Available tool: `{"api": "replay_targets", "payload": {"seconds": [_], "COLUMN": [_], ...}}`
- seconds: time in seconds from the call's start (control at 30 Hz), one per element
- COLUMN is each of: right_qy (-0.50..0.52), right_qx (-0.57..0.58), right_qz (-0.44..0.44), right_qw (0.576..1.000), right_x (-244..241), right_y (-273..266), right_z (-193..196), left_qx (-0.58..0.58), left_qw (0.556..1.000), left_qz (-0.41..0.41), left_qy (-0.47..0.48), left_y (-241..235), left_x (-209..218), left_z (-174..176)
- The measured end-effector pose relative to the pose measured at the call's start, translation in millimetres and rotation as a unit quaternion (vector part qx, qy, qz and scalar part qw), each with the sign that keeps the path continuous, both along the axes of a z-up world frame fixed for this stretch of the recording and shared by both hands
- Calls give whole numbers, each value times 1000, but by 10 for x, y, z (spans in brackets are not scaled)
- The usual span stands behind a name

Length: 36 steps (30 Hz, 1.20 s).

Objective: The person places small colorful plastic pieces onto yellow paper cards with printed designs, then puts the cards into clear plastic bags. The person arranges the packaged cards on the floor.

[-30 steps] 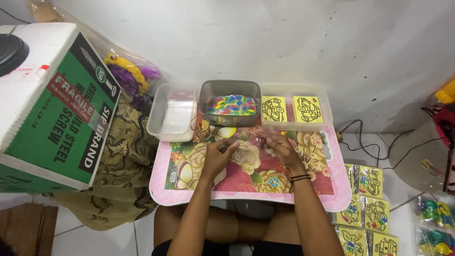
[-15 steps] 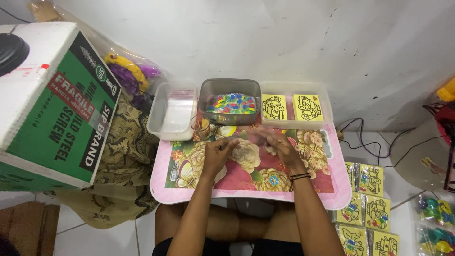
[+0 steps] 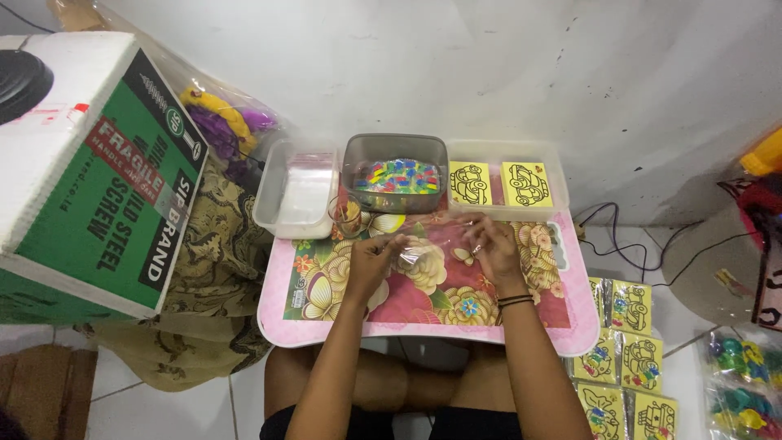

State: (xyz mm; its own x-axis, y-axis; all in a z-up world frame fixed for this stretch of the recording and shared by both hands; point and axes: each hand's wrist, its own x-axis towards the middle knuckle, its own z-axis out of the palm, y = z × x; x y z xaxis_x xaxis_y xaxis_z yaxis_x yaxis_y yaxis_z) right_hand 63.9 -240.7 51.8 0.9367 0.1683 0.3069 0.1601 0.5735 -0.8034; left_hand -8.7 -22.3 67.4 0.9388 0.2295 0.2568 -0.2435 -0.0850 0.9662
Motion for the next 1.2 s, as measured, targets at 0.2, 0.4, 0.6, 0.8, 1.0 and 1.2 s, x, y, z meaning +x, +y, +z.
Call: {"api": "replay_targets", "payload": {"seconds": [0.2,0.4,0.6,0.8,1.0,1.2], "right_qy": [28,8,-179,-181,-4,12], "right_qx": [-27,-135,-395,-678,-842,-864], "right_qz": [-56,-201,-521,-259,-135,-132], "right_qw": [998,970,735,663,523,485], "right_x": [185,39,468,1073,1278,1323], "right_y": [-70,14,-394,-737,-659,-423], "right_z": [-407,-181,-50,514,526,489], "left_qx": [-62,-96,-97,-107,-78,-114], "left_qw": [998,995,995,994,997,993], "left_qz": [-4,3,1,14,4,7], "left_qy": [30,26,10,12,22,36], "left_y": [67,97,140,123,185,198], "left_x": [31,36,53,92,70,243], "left_z": [-220,-330,-381,-370,-363,-758]}}
